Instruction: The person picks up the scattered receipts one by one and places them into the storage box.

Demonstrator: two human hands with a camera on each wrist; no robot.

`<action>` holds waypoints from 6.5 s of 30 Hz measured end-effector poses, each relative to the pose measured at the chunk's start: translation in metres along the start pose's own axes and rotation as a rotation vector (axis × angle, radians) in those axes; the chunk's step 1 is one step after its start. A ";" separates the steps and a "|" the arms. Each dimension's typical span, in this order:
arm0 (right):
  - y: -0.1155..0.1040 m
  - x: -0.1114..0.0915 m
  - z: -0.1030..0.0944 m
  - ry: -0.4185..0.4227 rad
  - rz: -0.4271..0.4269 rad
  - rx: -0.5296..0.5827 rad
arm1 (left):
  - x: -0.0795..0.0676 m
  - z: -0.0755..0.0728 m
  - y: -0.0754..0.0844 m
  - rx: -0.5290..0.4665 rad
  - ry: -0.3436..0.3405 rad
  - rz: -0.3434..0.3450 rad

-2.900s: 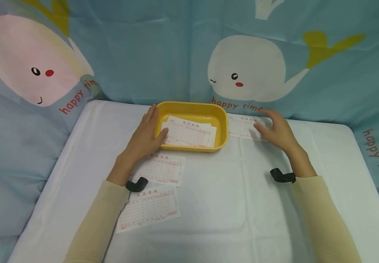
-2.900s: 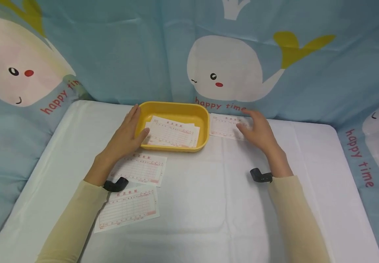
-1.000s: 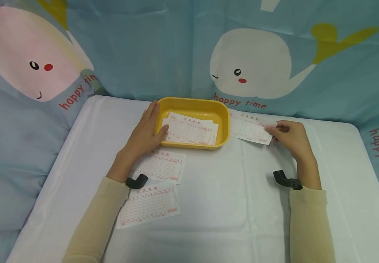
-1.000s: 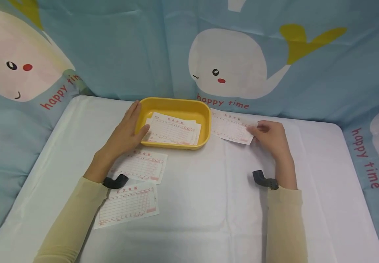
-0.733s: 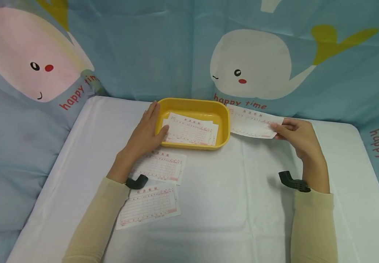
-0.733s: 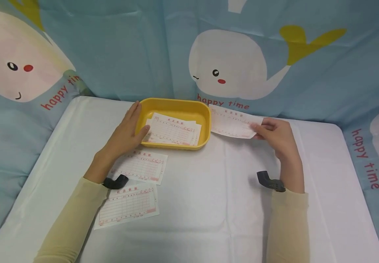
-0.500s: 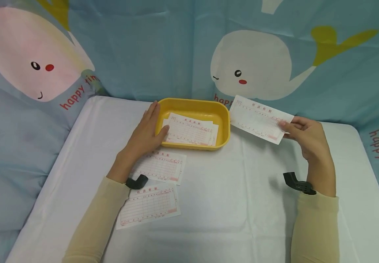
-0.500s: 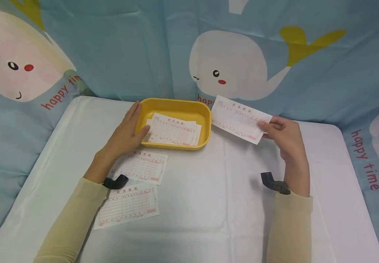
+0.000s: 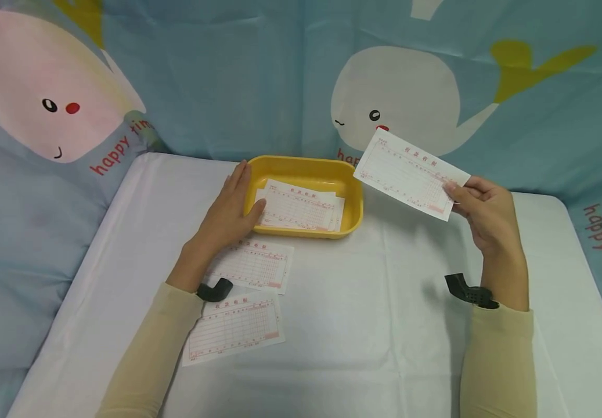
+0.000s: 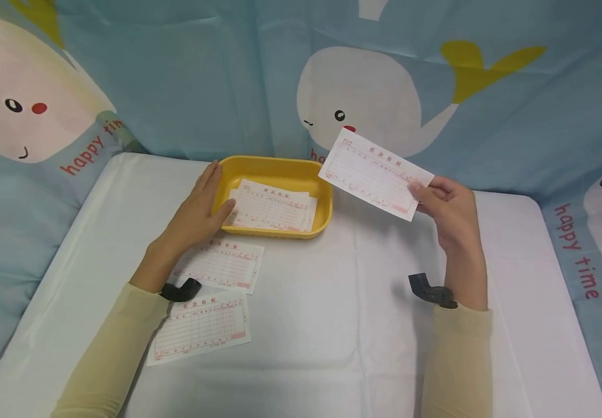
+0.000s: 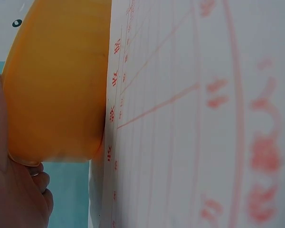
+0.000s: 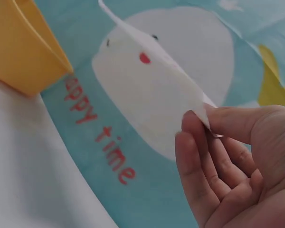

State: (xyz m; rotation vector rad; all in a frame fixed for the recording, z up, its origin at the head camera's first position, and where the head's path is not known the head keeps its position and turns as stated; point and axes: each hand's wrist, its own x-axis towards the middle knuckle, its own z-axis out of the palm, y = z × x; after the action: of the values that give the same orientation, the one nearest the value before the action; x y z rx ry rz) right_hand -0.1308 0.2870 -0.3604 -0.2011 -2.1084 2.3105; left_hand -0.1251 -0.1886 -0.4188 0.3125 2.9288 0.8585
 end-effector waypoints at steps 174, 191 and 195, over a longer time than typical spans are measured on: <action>0.073 -0.137 0.196 -0.957 0.011 -0.575 | -0.001 -0.002 -0.001 -0.018 0.024 0.012; 0.036 -0.104 0.151 -0.478 0.010 -0.480 | 0.001 0.000 -0.002 -0.028 0.033 0.039; 0.032 -0.097 0.143 -0.392 -0.036 -0.469 | 0.001 0.002 -0.004 -0.045 0.034 0.038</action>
State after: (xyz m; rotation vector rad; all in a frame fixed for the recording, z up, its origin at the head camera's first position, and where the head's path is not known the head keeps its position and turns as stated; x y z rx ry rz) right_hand -0.0467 0.1330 -0.3712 0.3151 -2.7875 1.9179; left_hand -0.1270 -0.1904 -0.4220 0.3542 2.9390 0.9427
